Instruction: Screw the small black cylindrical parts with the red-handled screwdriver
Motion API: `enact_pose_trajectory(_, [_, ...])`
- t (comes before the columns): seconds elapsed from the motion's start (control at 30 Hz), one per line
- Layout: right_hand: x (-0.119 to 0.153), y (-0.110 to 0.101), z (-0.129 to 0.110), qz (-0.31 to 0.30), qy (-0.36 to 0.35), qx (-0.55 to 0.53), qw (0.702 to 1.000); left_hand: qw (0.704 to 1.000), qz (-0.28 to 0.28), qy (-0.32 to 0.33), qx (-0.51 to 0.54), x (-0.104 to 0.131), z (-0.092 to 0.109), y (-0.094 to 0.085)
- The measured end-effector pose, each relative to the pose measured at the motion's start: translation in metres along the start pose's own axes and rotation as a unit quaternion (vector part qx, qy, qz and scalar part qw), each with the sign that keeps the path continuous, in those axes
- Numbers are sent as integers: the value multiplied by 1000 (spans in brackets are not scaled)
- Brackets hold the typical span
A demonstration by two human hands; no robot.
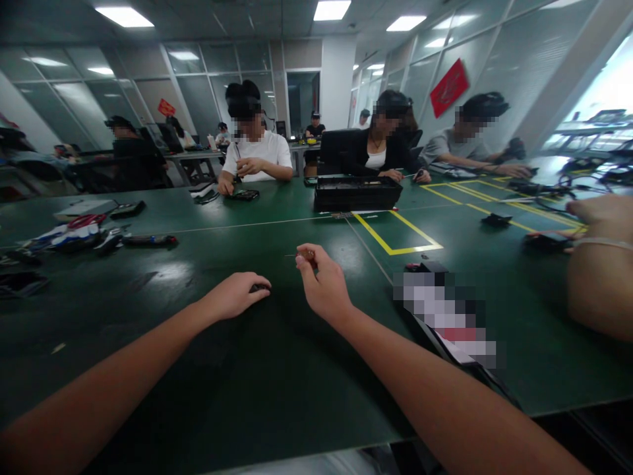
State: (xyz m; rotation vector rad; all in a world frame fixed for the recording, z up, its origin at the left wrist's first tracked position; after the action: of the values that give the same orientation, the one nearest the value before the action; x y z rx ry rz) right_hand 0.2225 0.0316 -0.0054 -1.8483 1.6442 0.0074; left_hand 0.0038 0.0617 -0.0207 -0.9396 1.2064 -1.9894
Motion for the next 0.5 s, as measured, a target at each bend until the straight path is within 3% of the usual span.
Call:
enact_pose_trajectory(0.2, [-1, 3, 2, -7, 8, -18, 1000, 999, 11, 1, 53, 11, -15, -1])
enact_pose_trajectory(0.33, [-1, 2, 4, -2, 7, -19, 1000, 988, 34, -4, 149, 23, -21, -13])
enact_pose_trajectory(0.43, [0, 1, 4, -4, 10, -22, 1000, 963, 60, -86, 250, 52, -49, -31])
enact_pose_trajectory(0.5, [0, 1, 4, -7, 12, -25, 1000, 927, 120, -173, 310, 85, -82, -45])
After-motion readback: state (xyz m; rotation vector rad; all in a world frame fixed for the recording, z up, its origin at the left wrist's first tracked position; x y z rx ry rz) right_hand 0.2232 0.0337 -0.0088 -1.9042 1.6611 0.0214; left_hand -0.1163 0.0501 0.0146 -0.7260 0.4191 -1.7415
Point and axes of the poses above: each hand's wrist, its own x-axis away from the middle knuckle, its own y-axis out of the palm, z = x × y, the point moved 2 cm from there along -x, towards the middle knuckle, and after that the axes turned 14 degrees about -z, right-handed, at the moved point
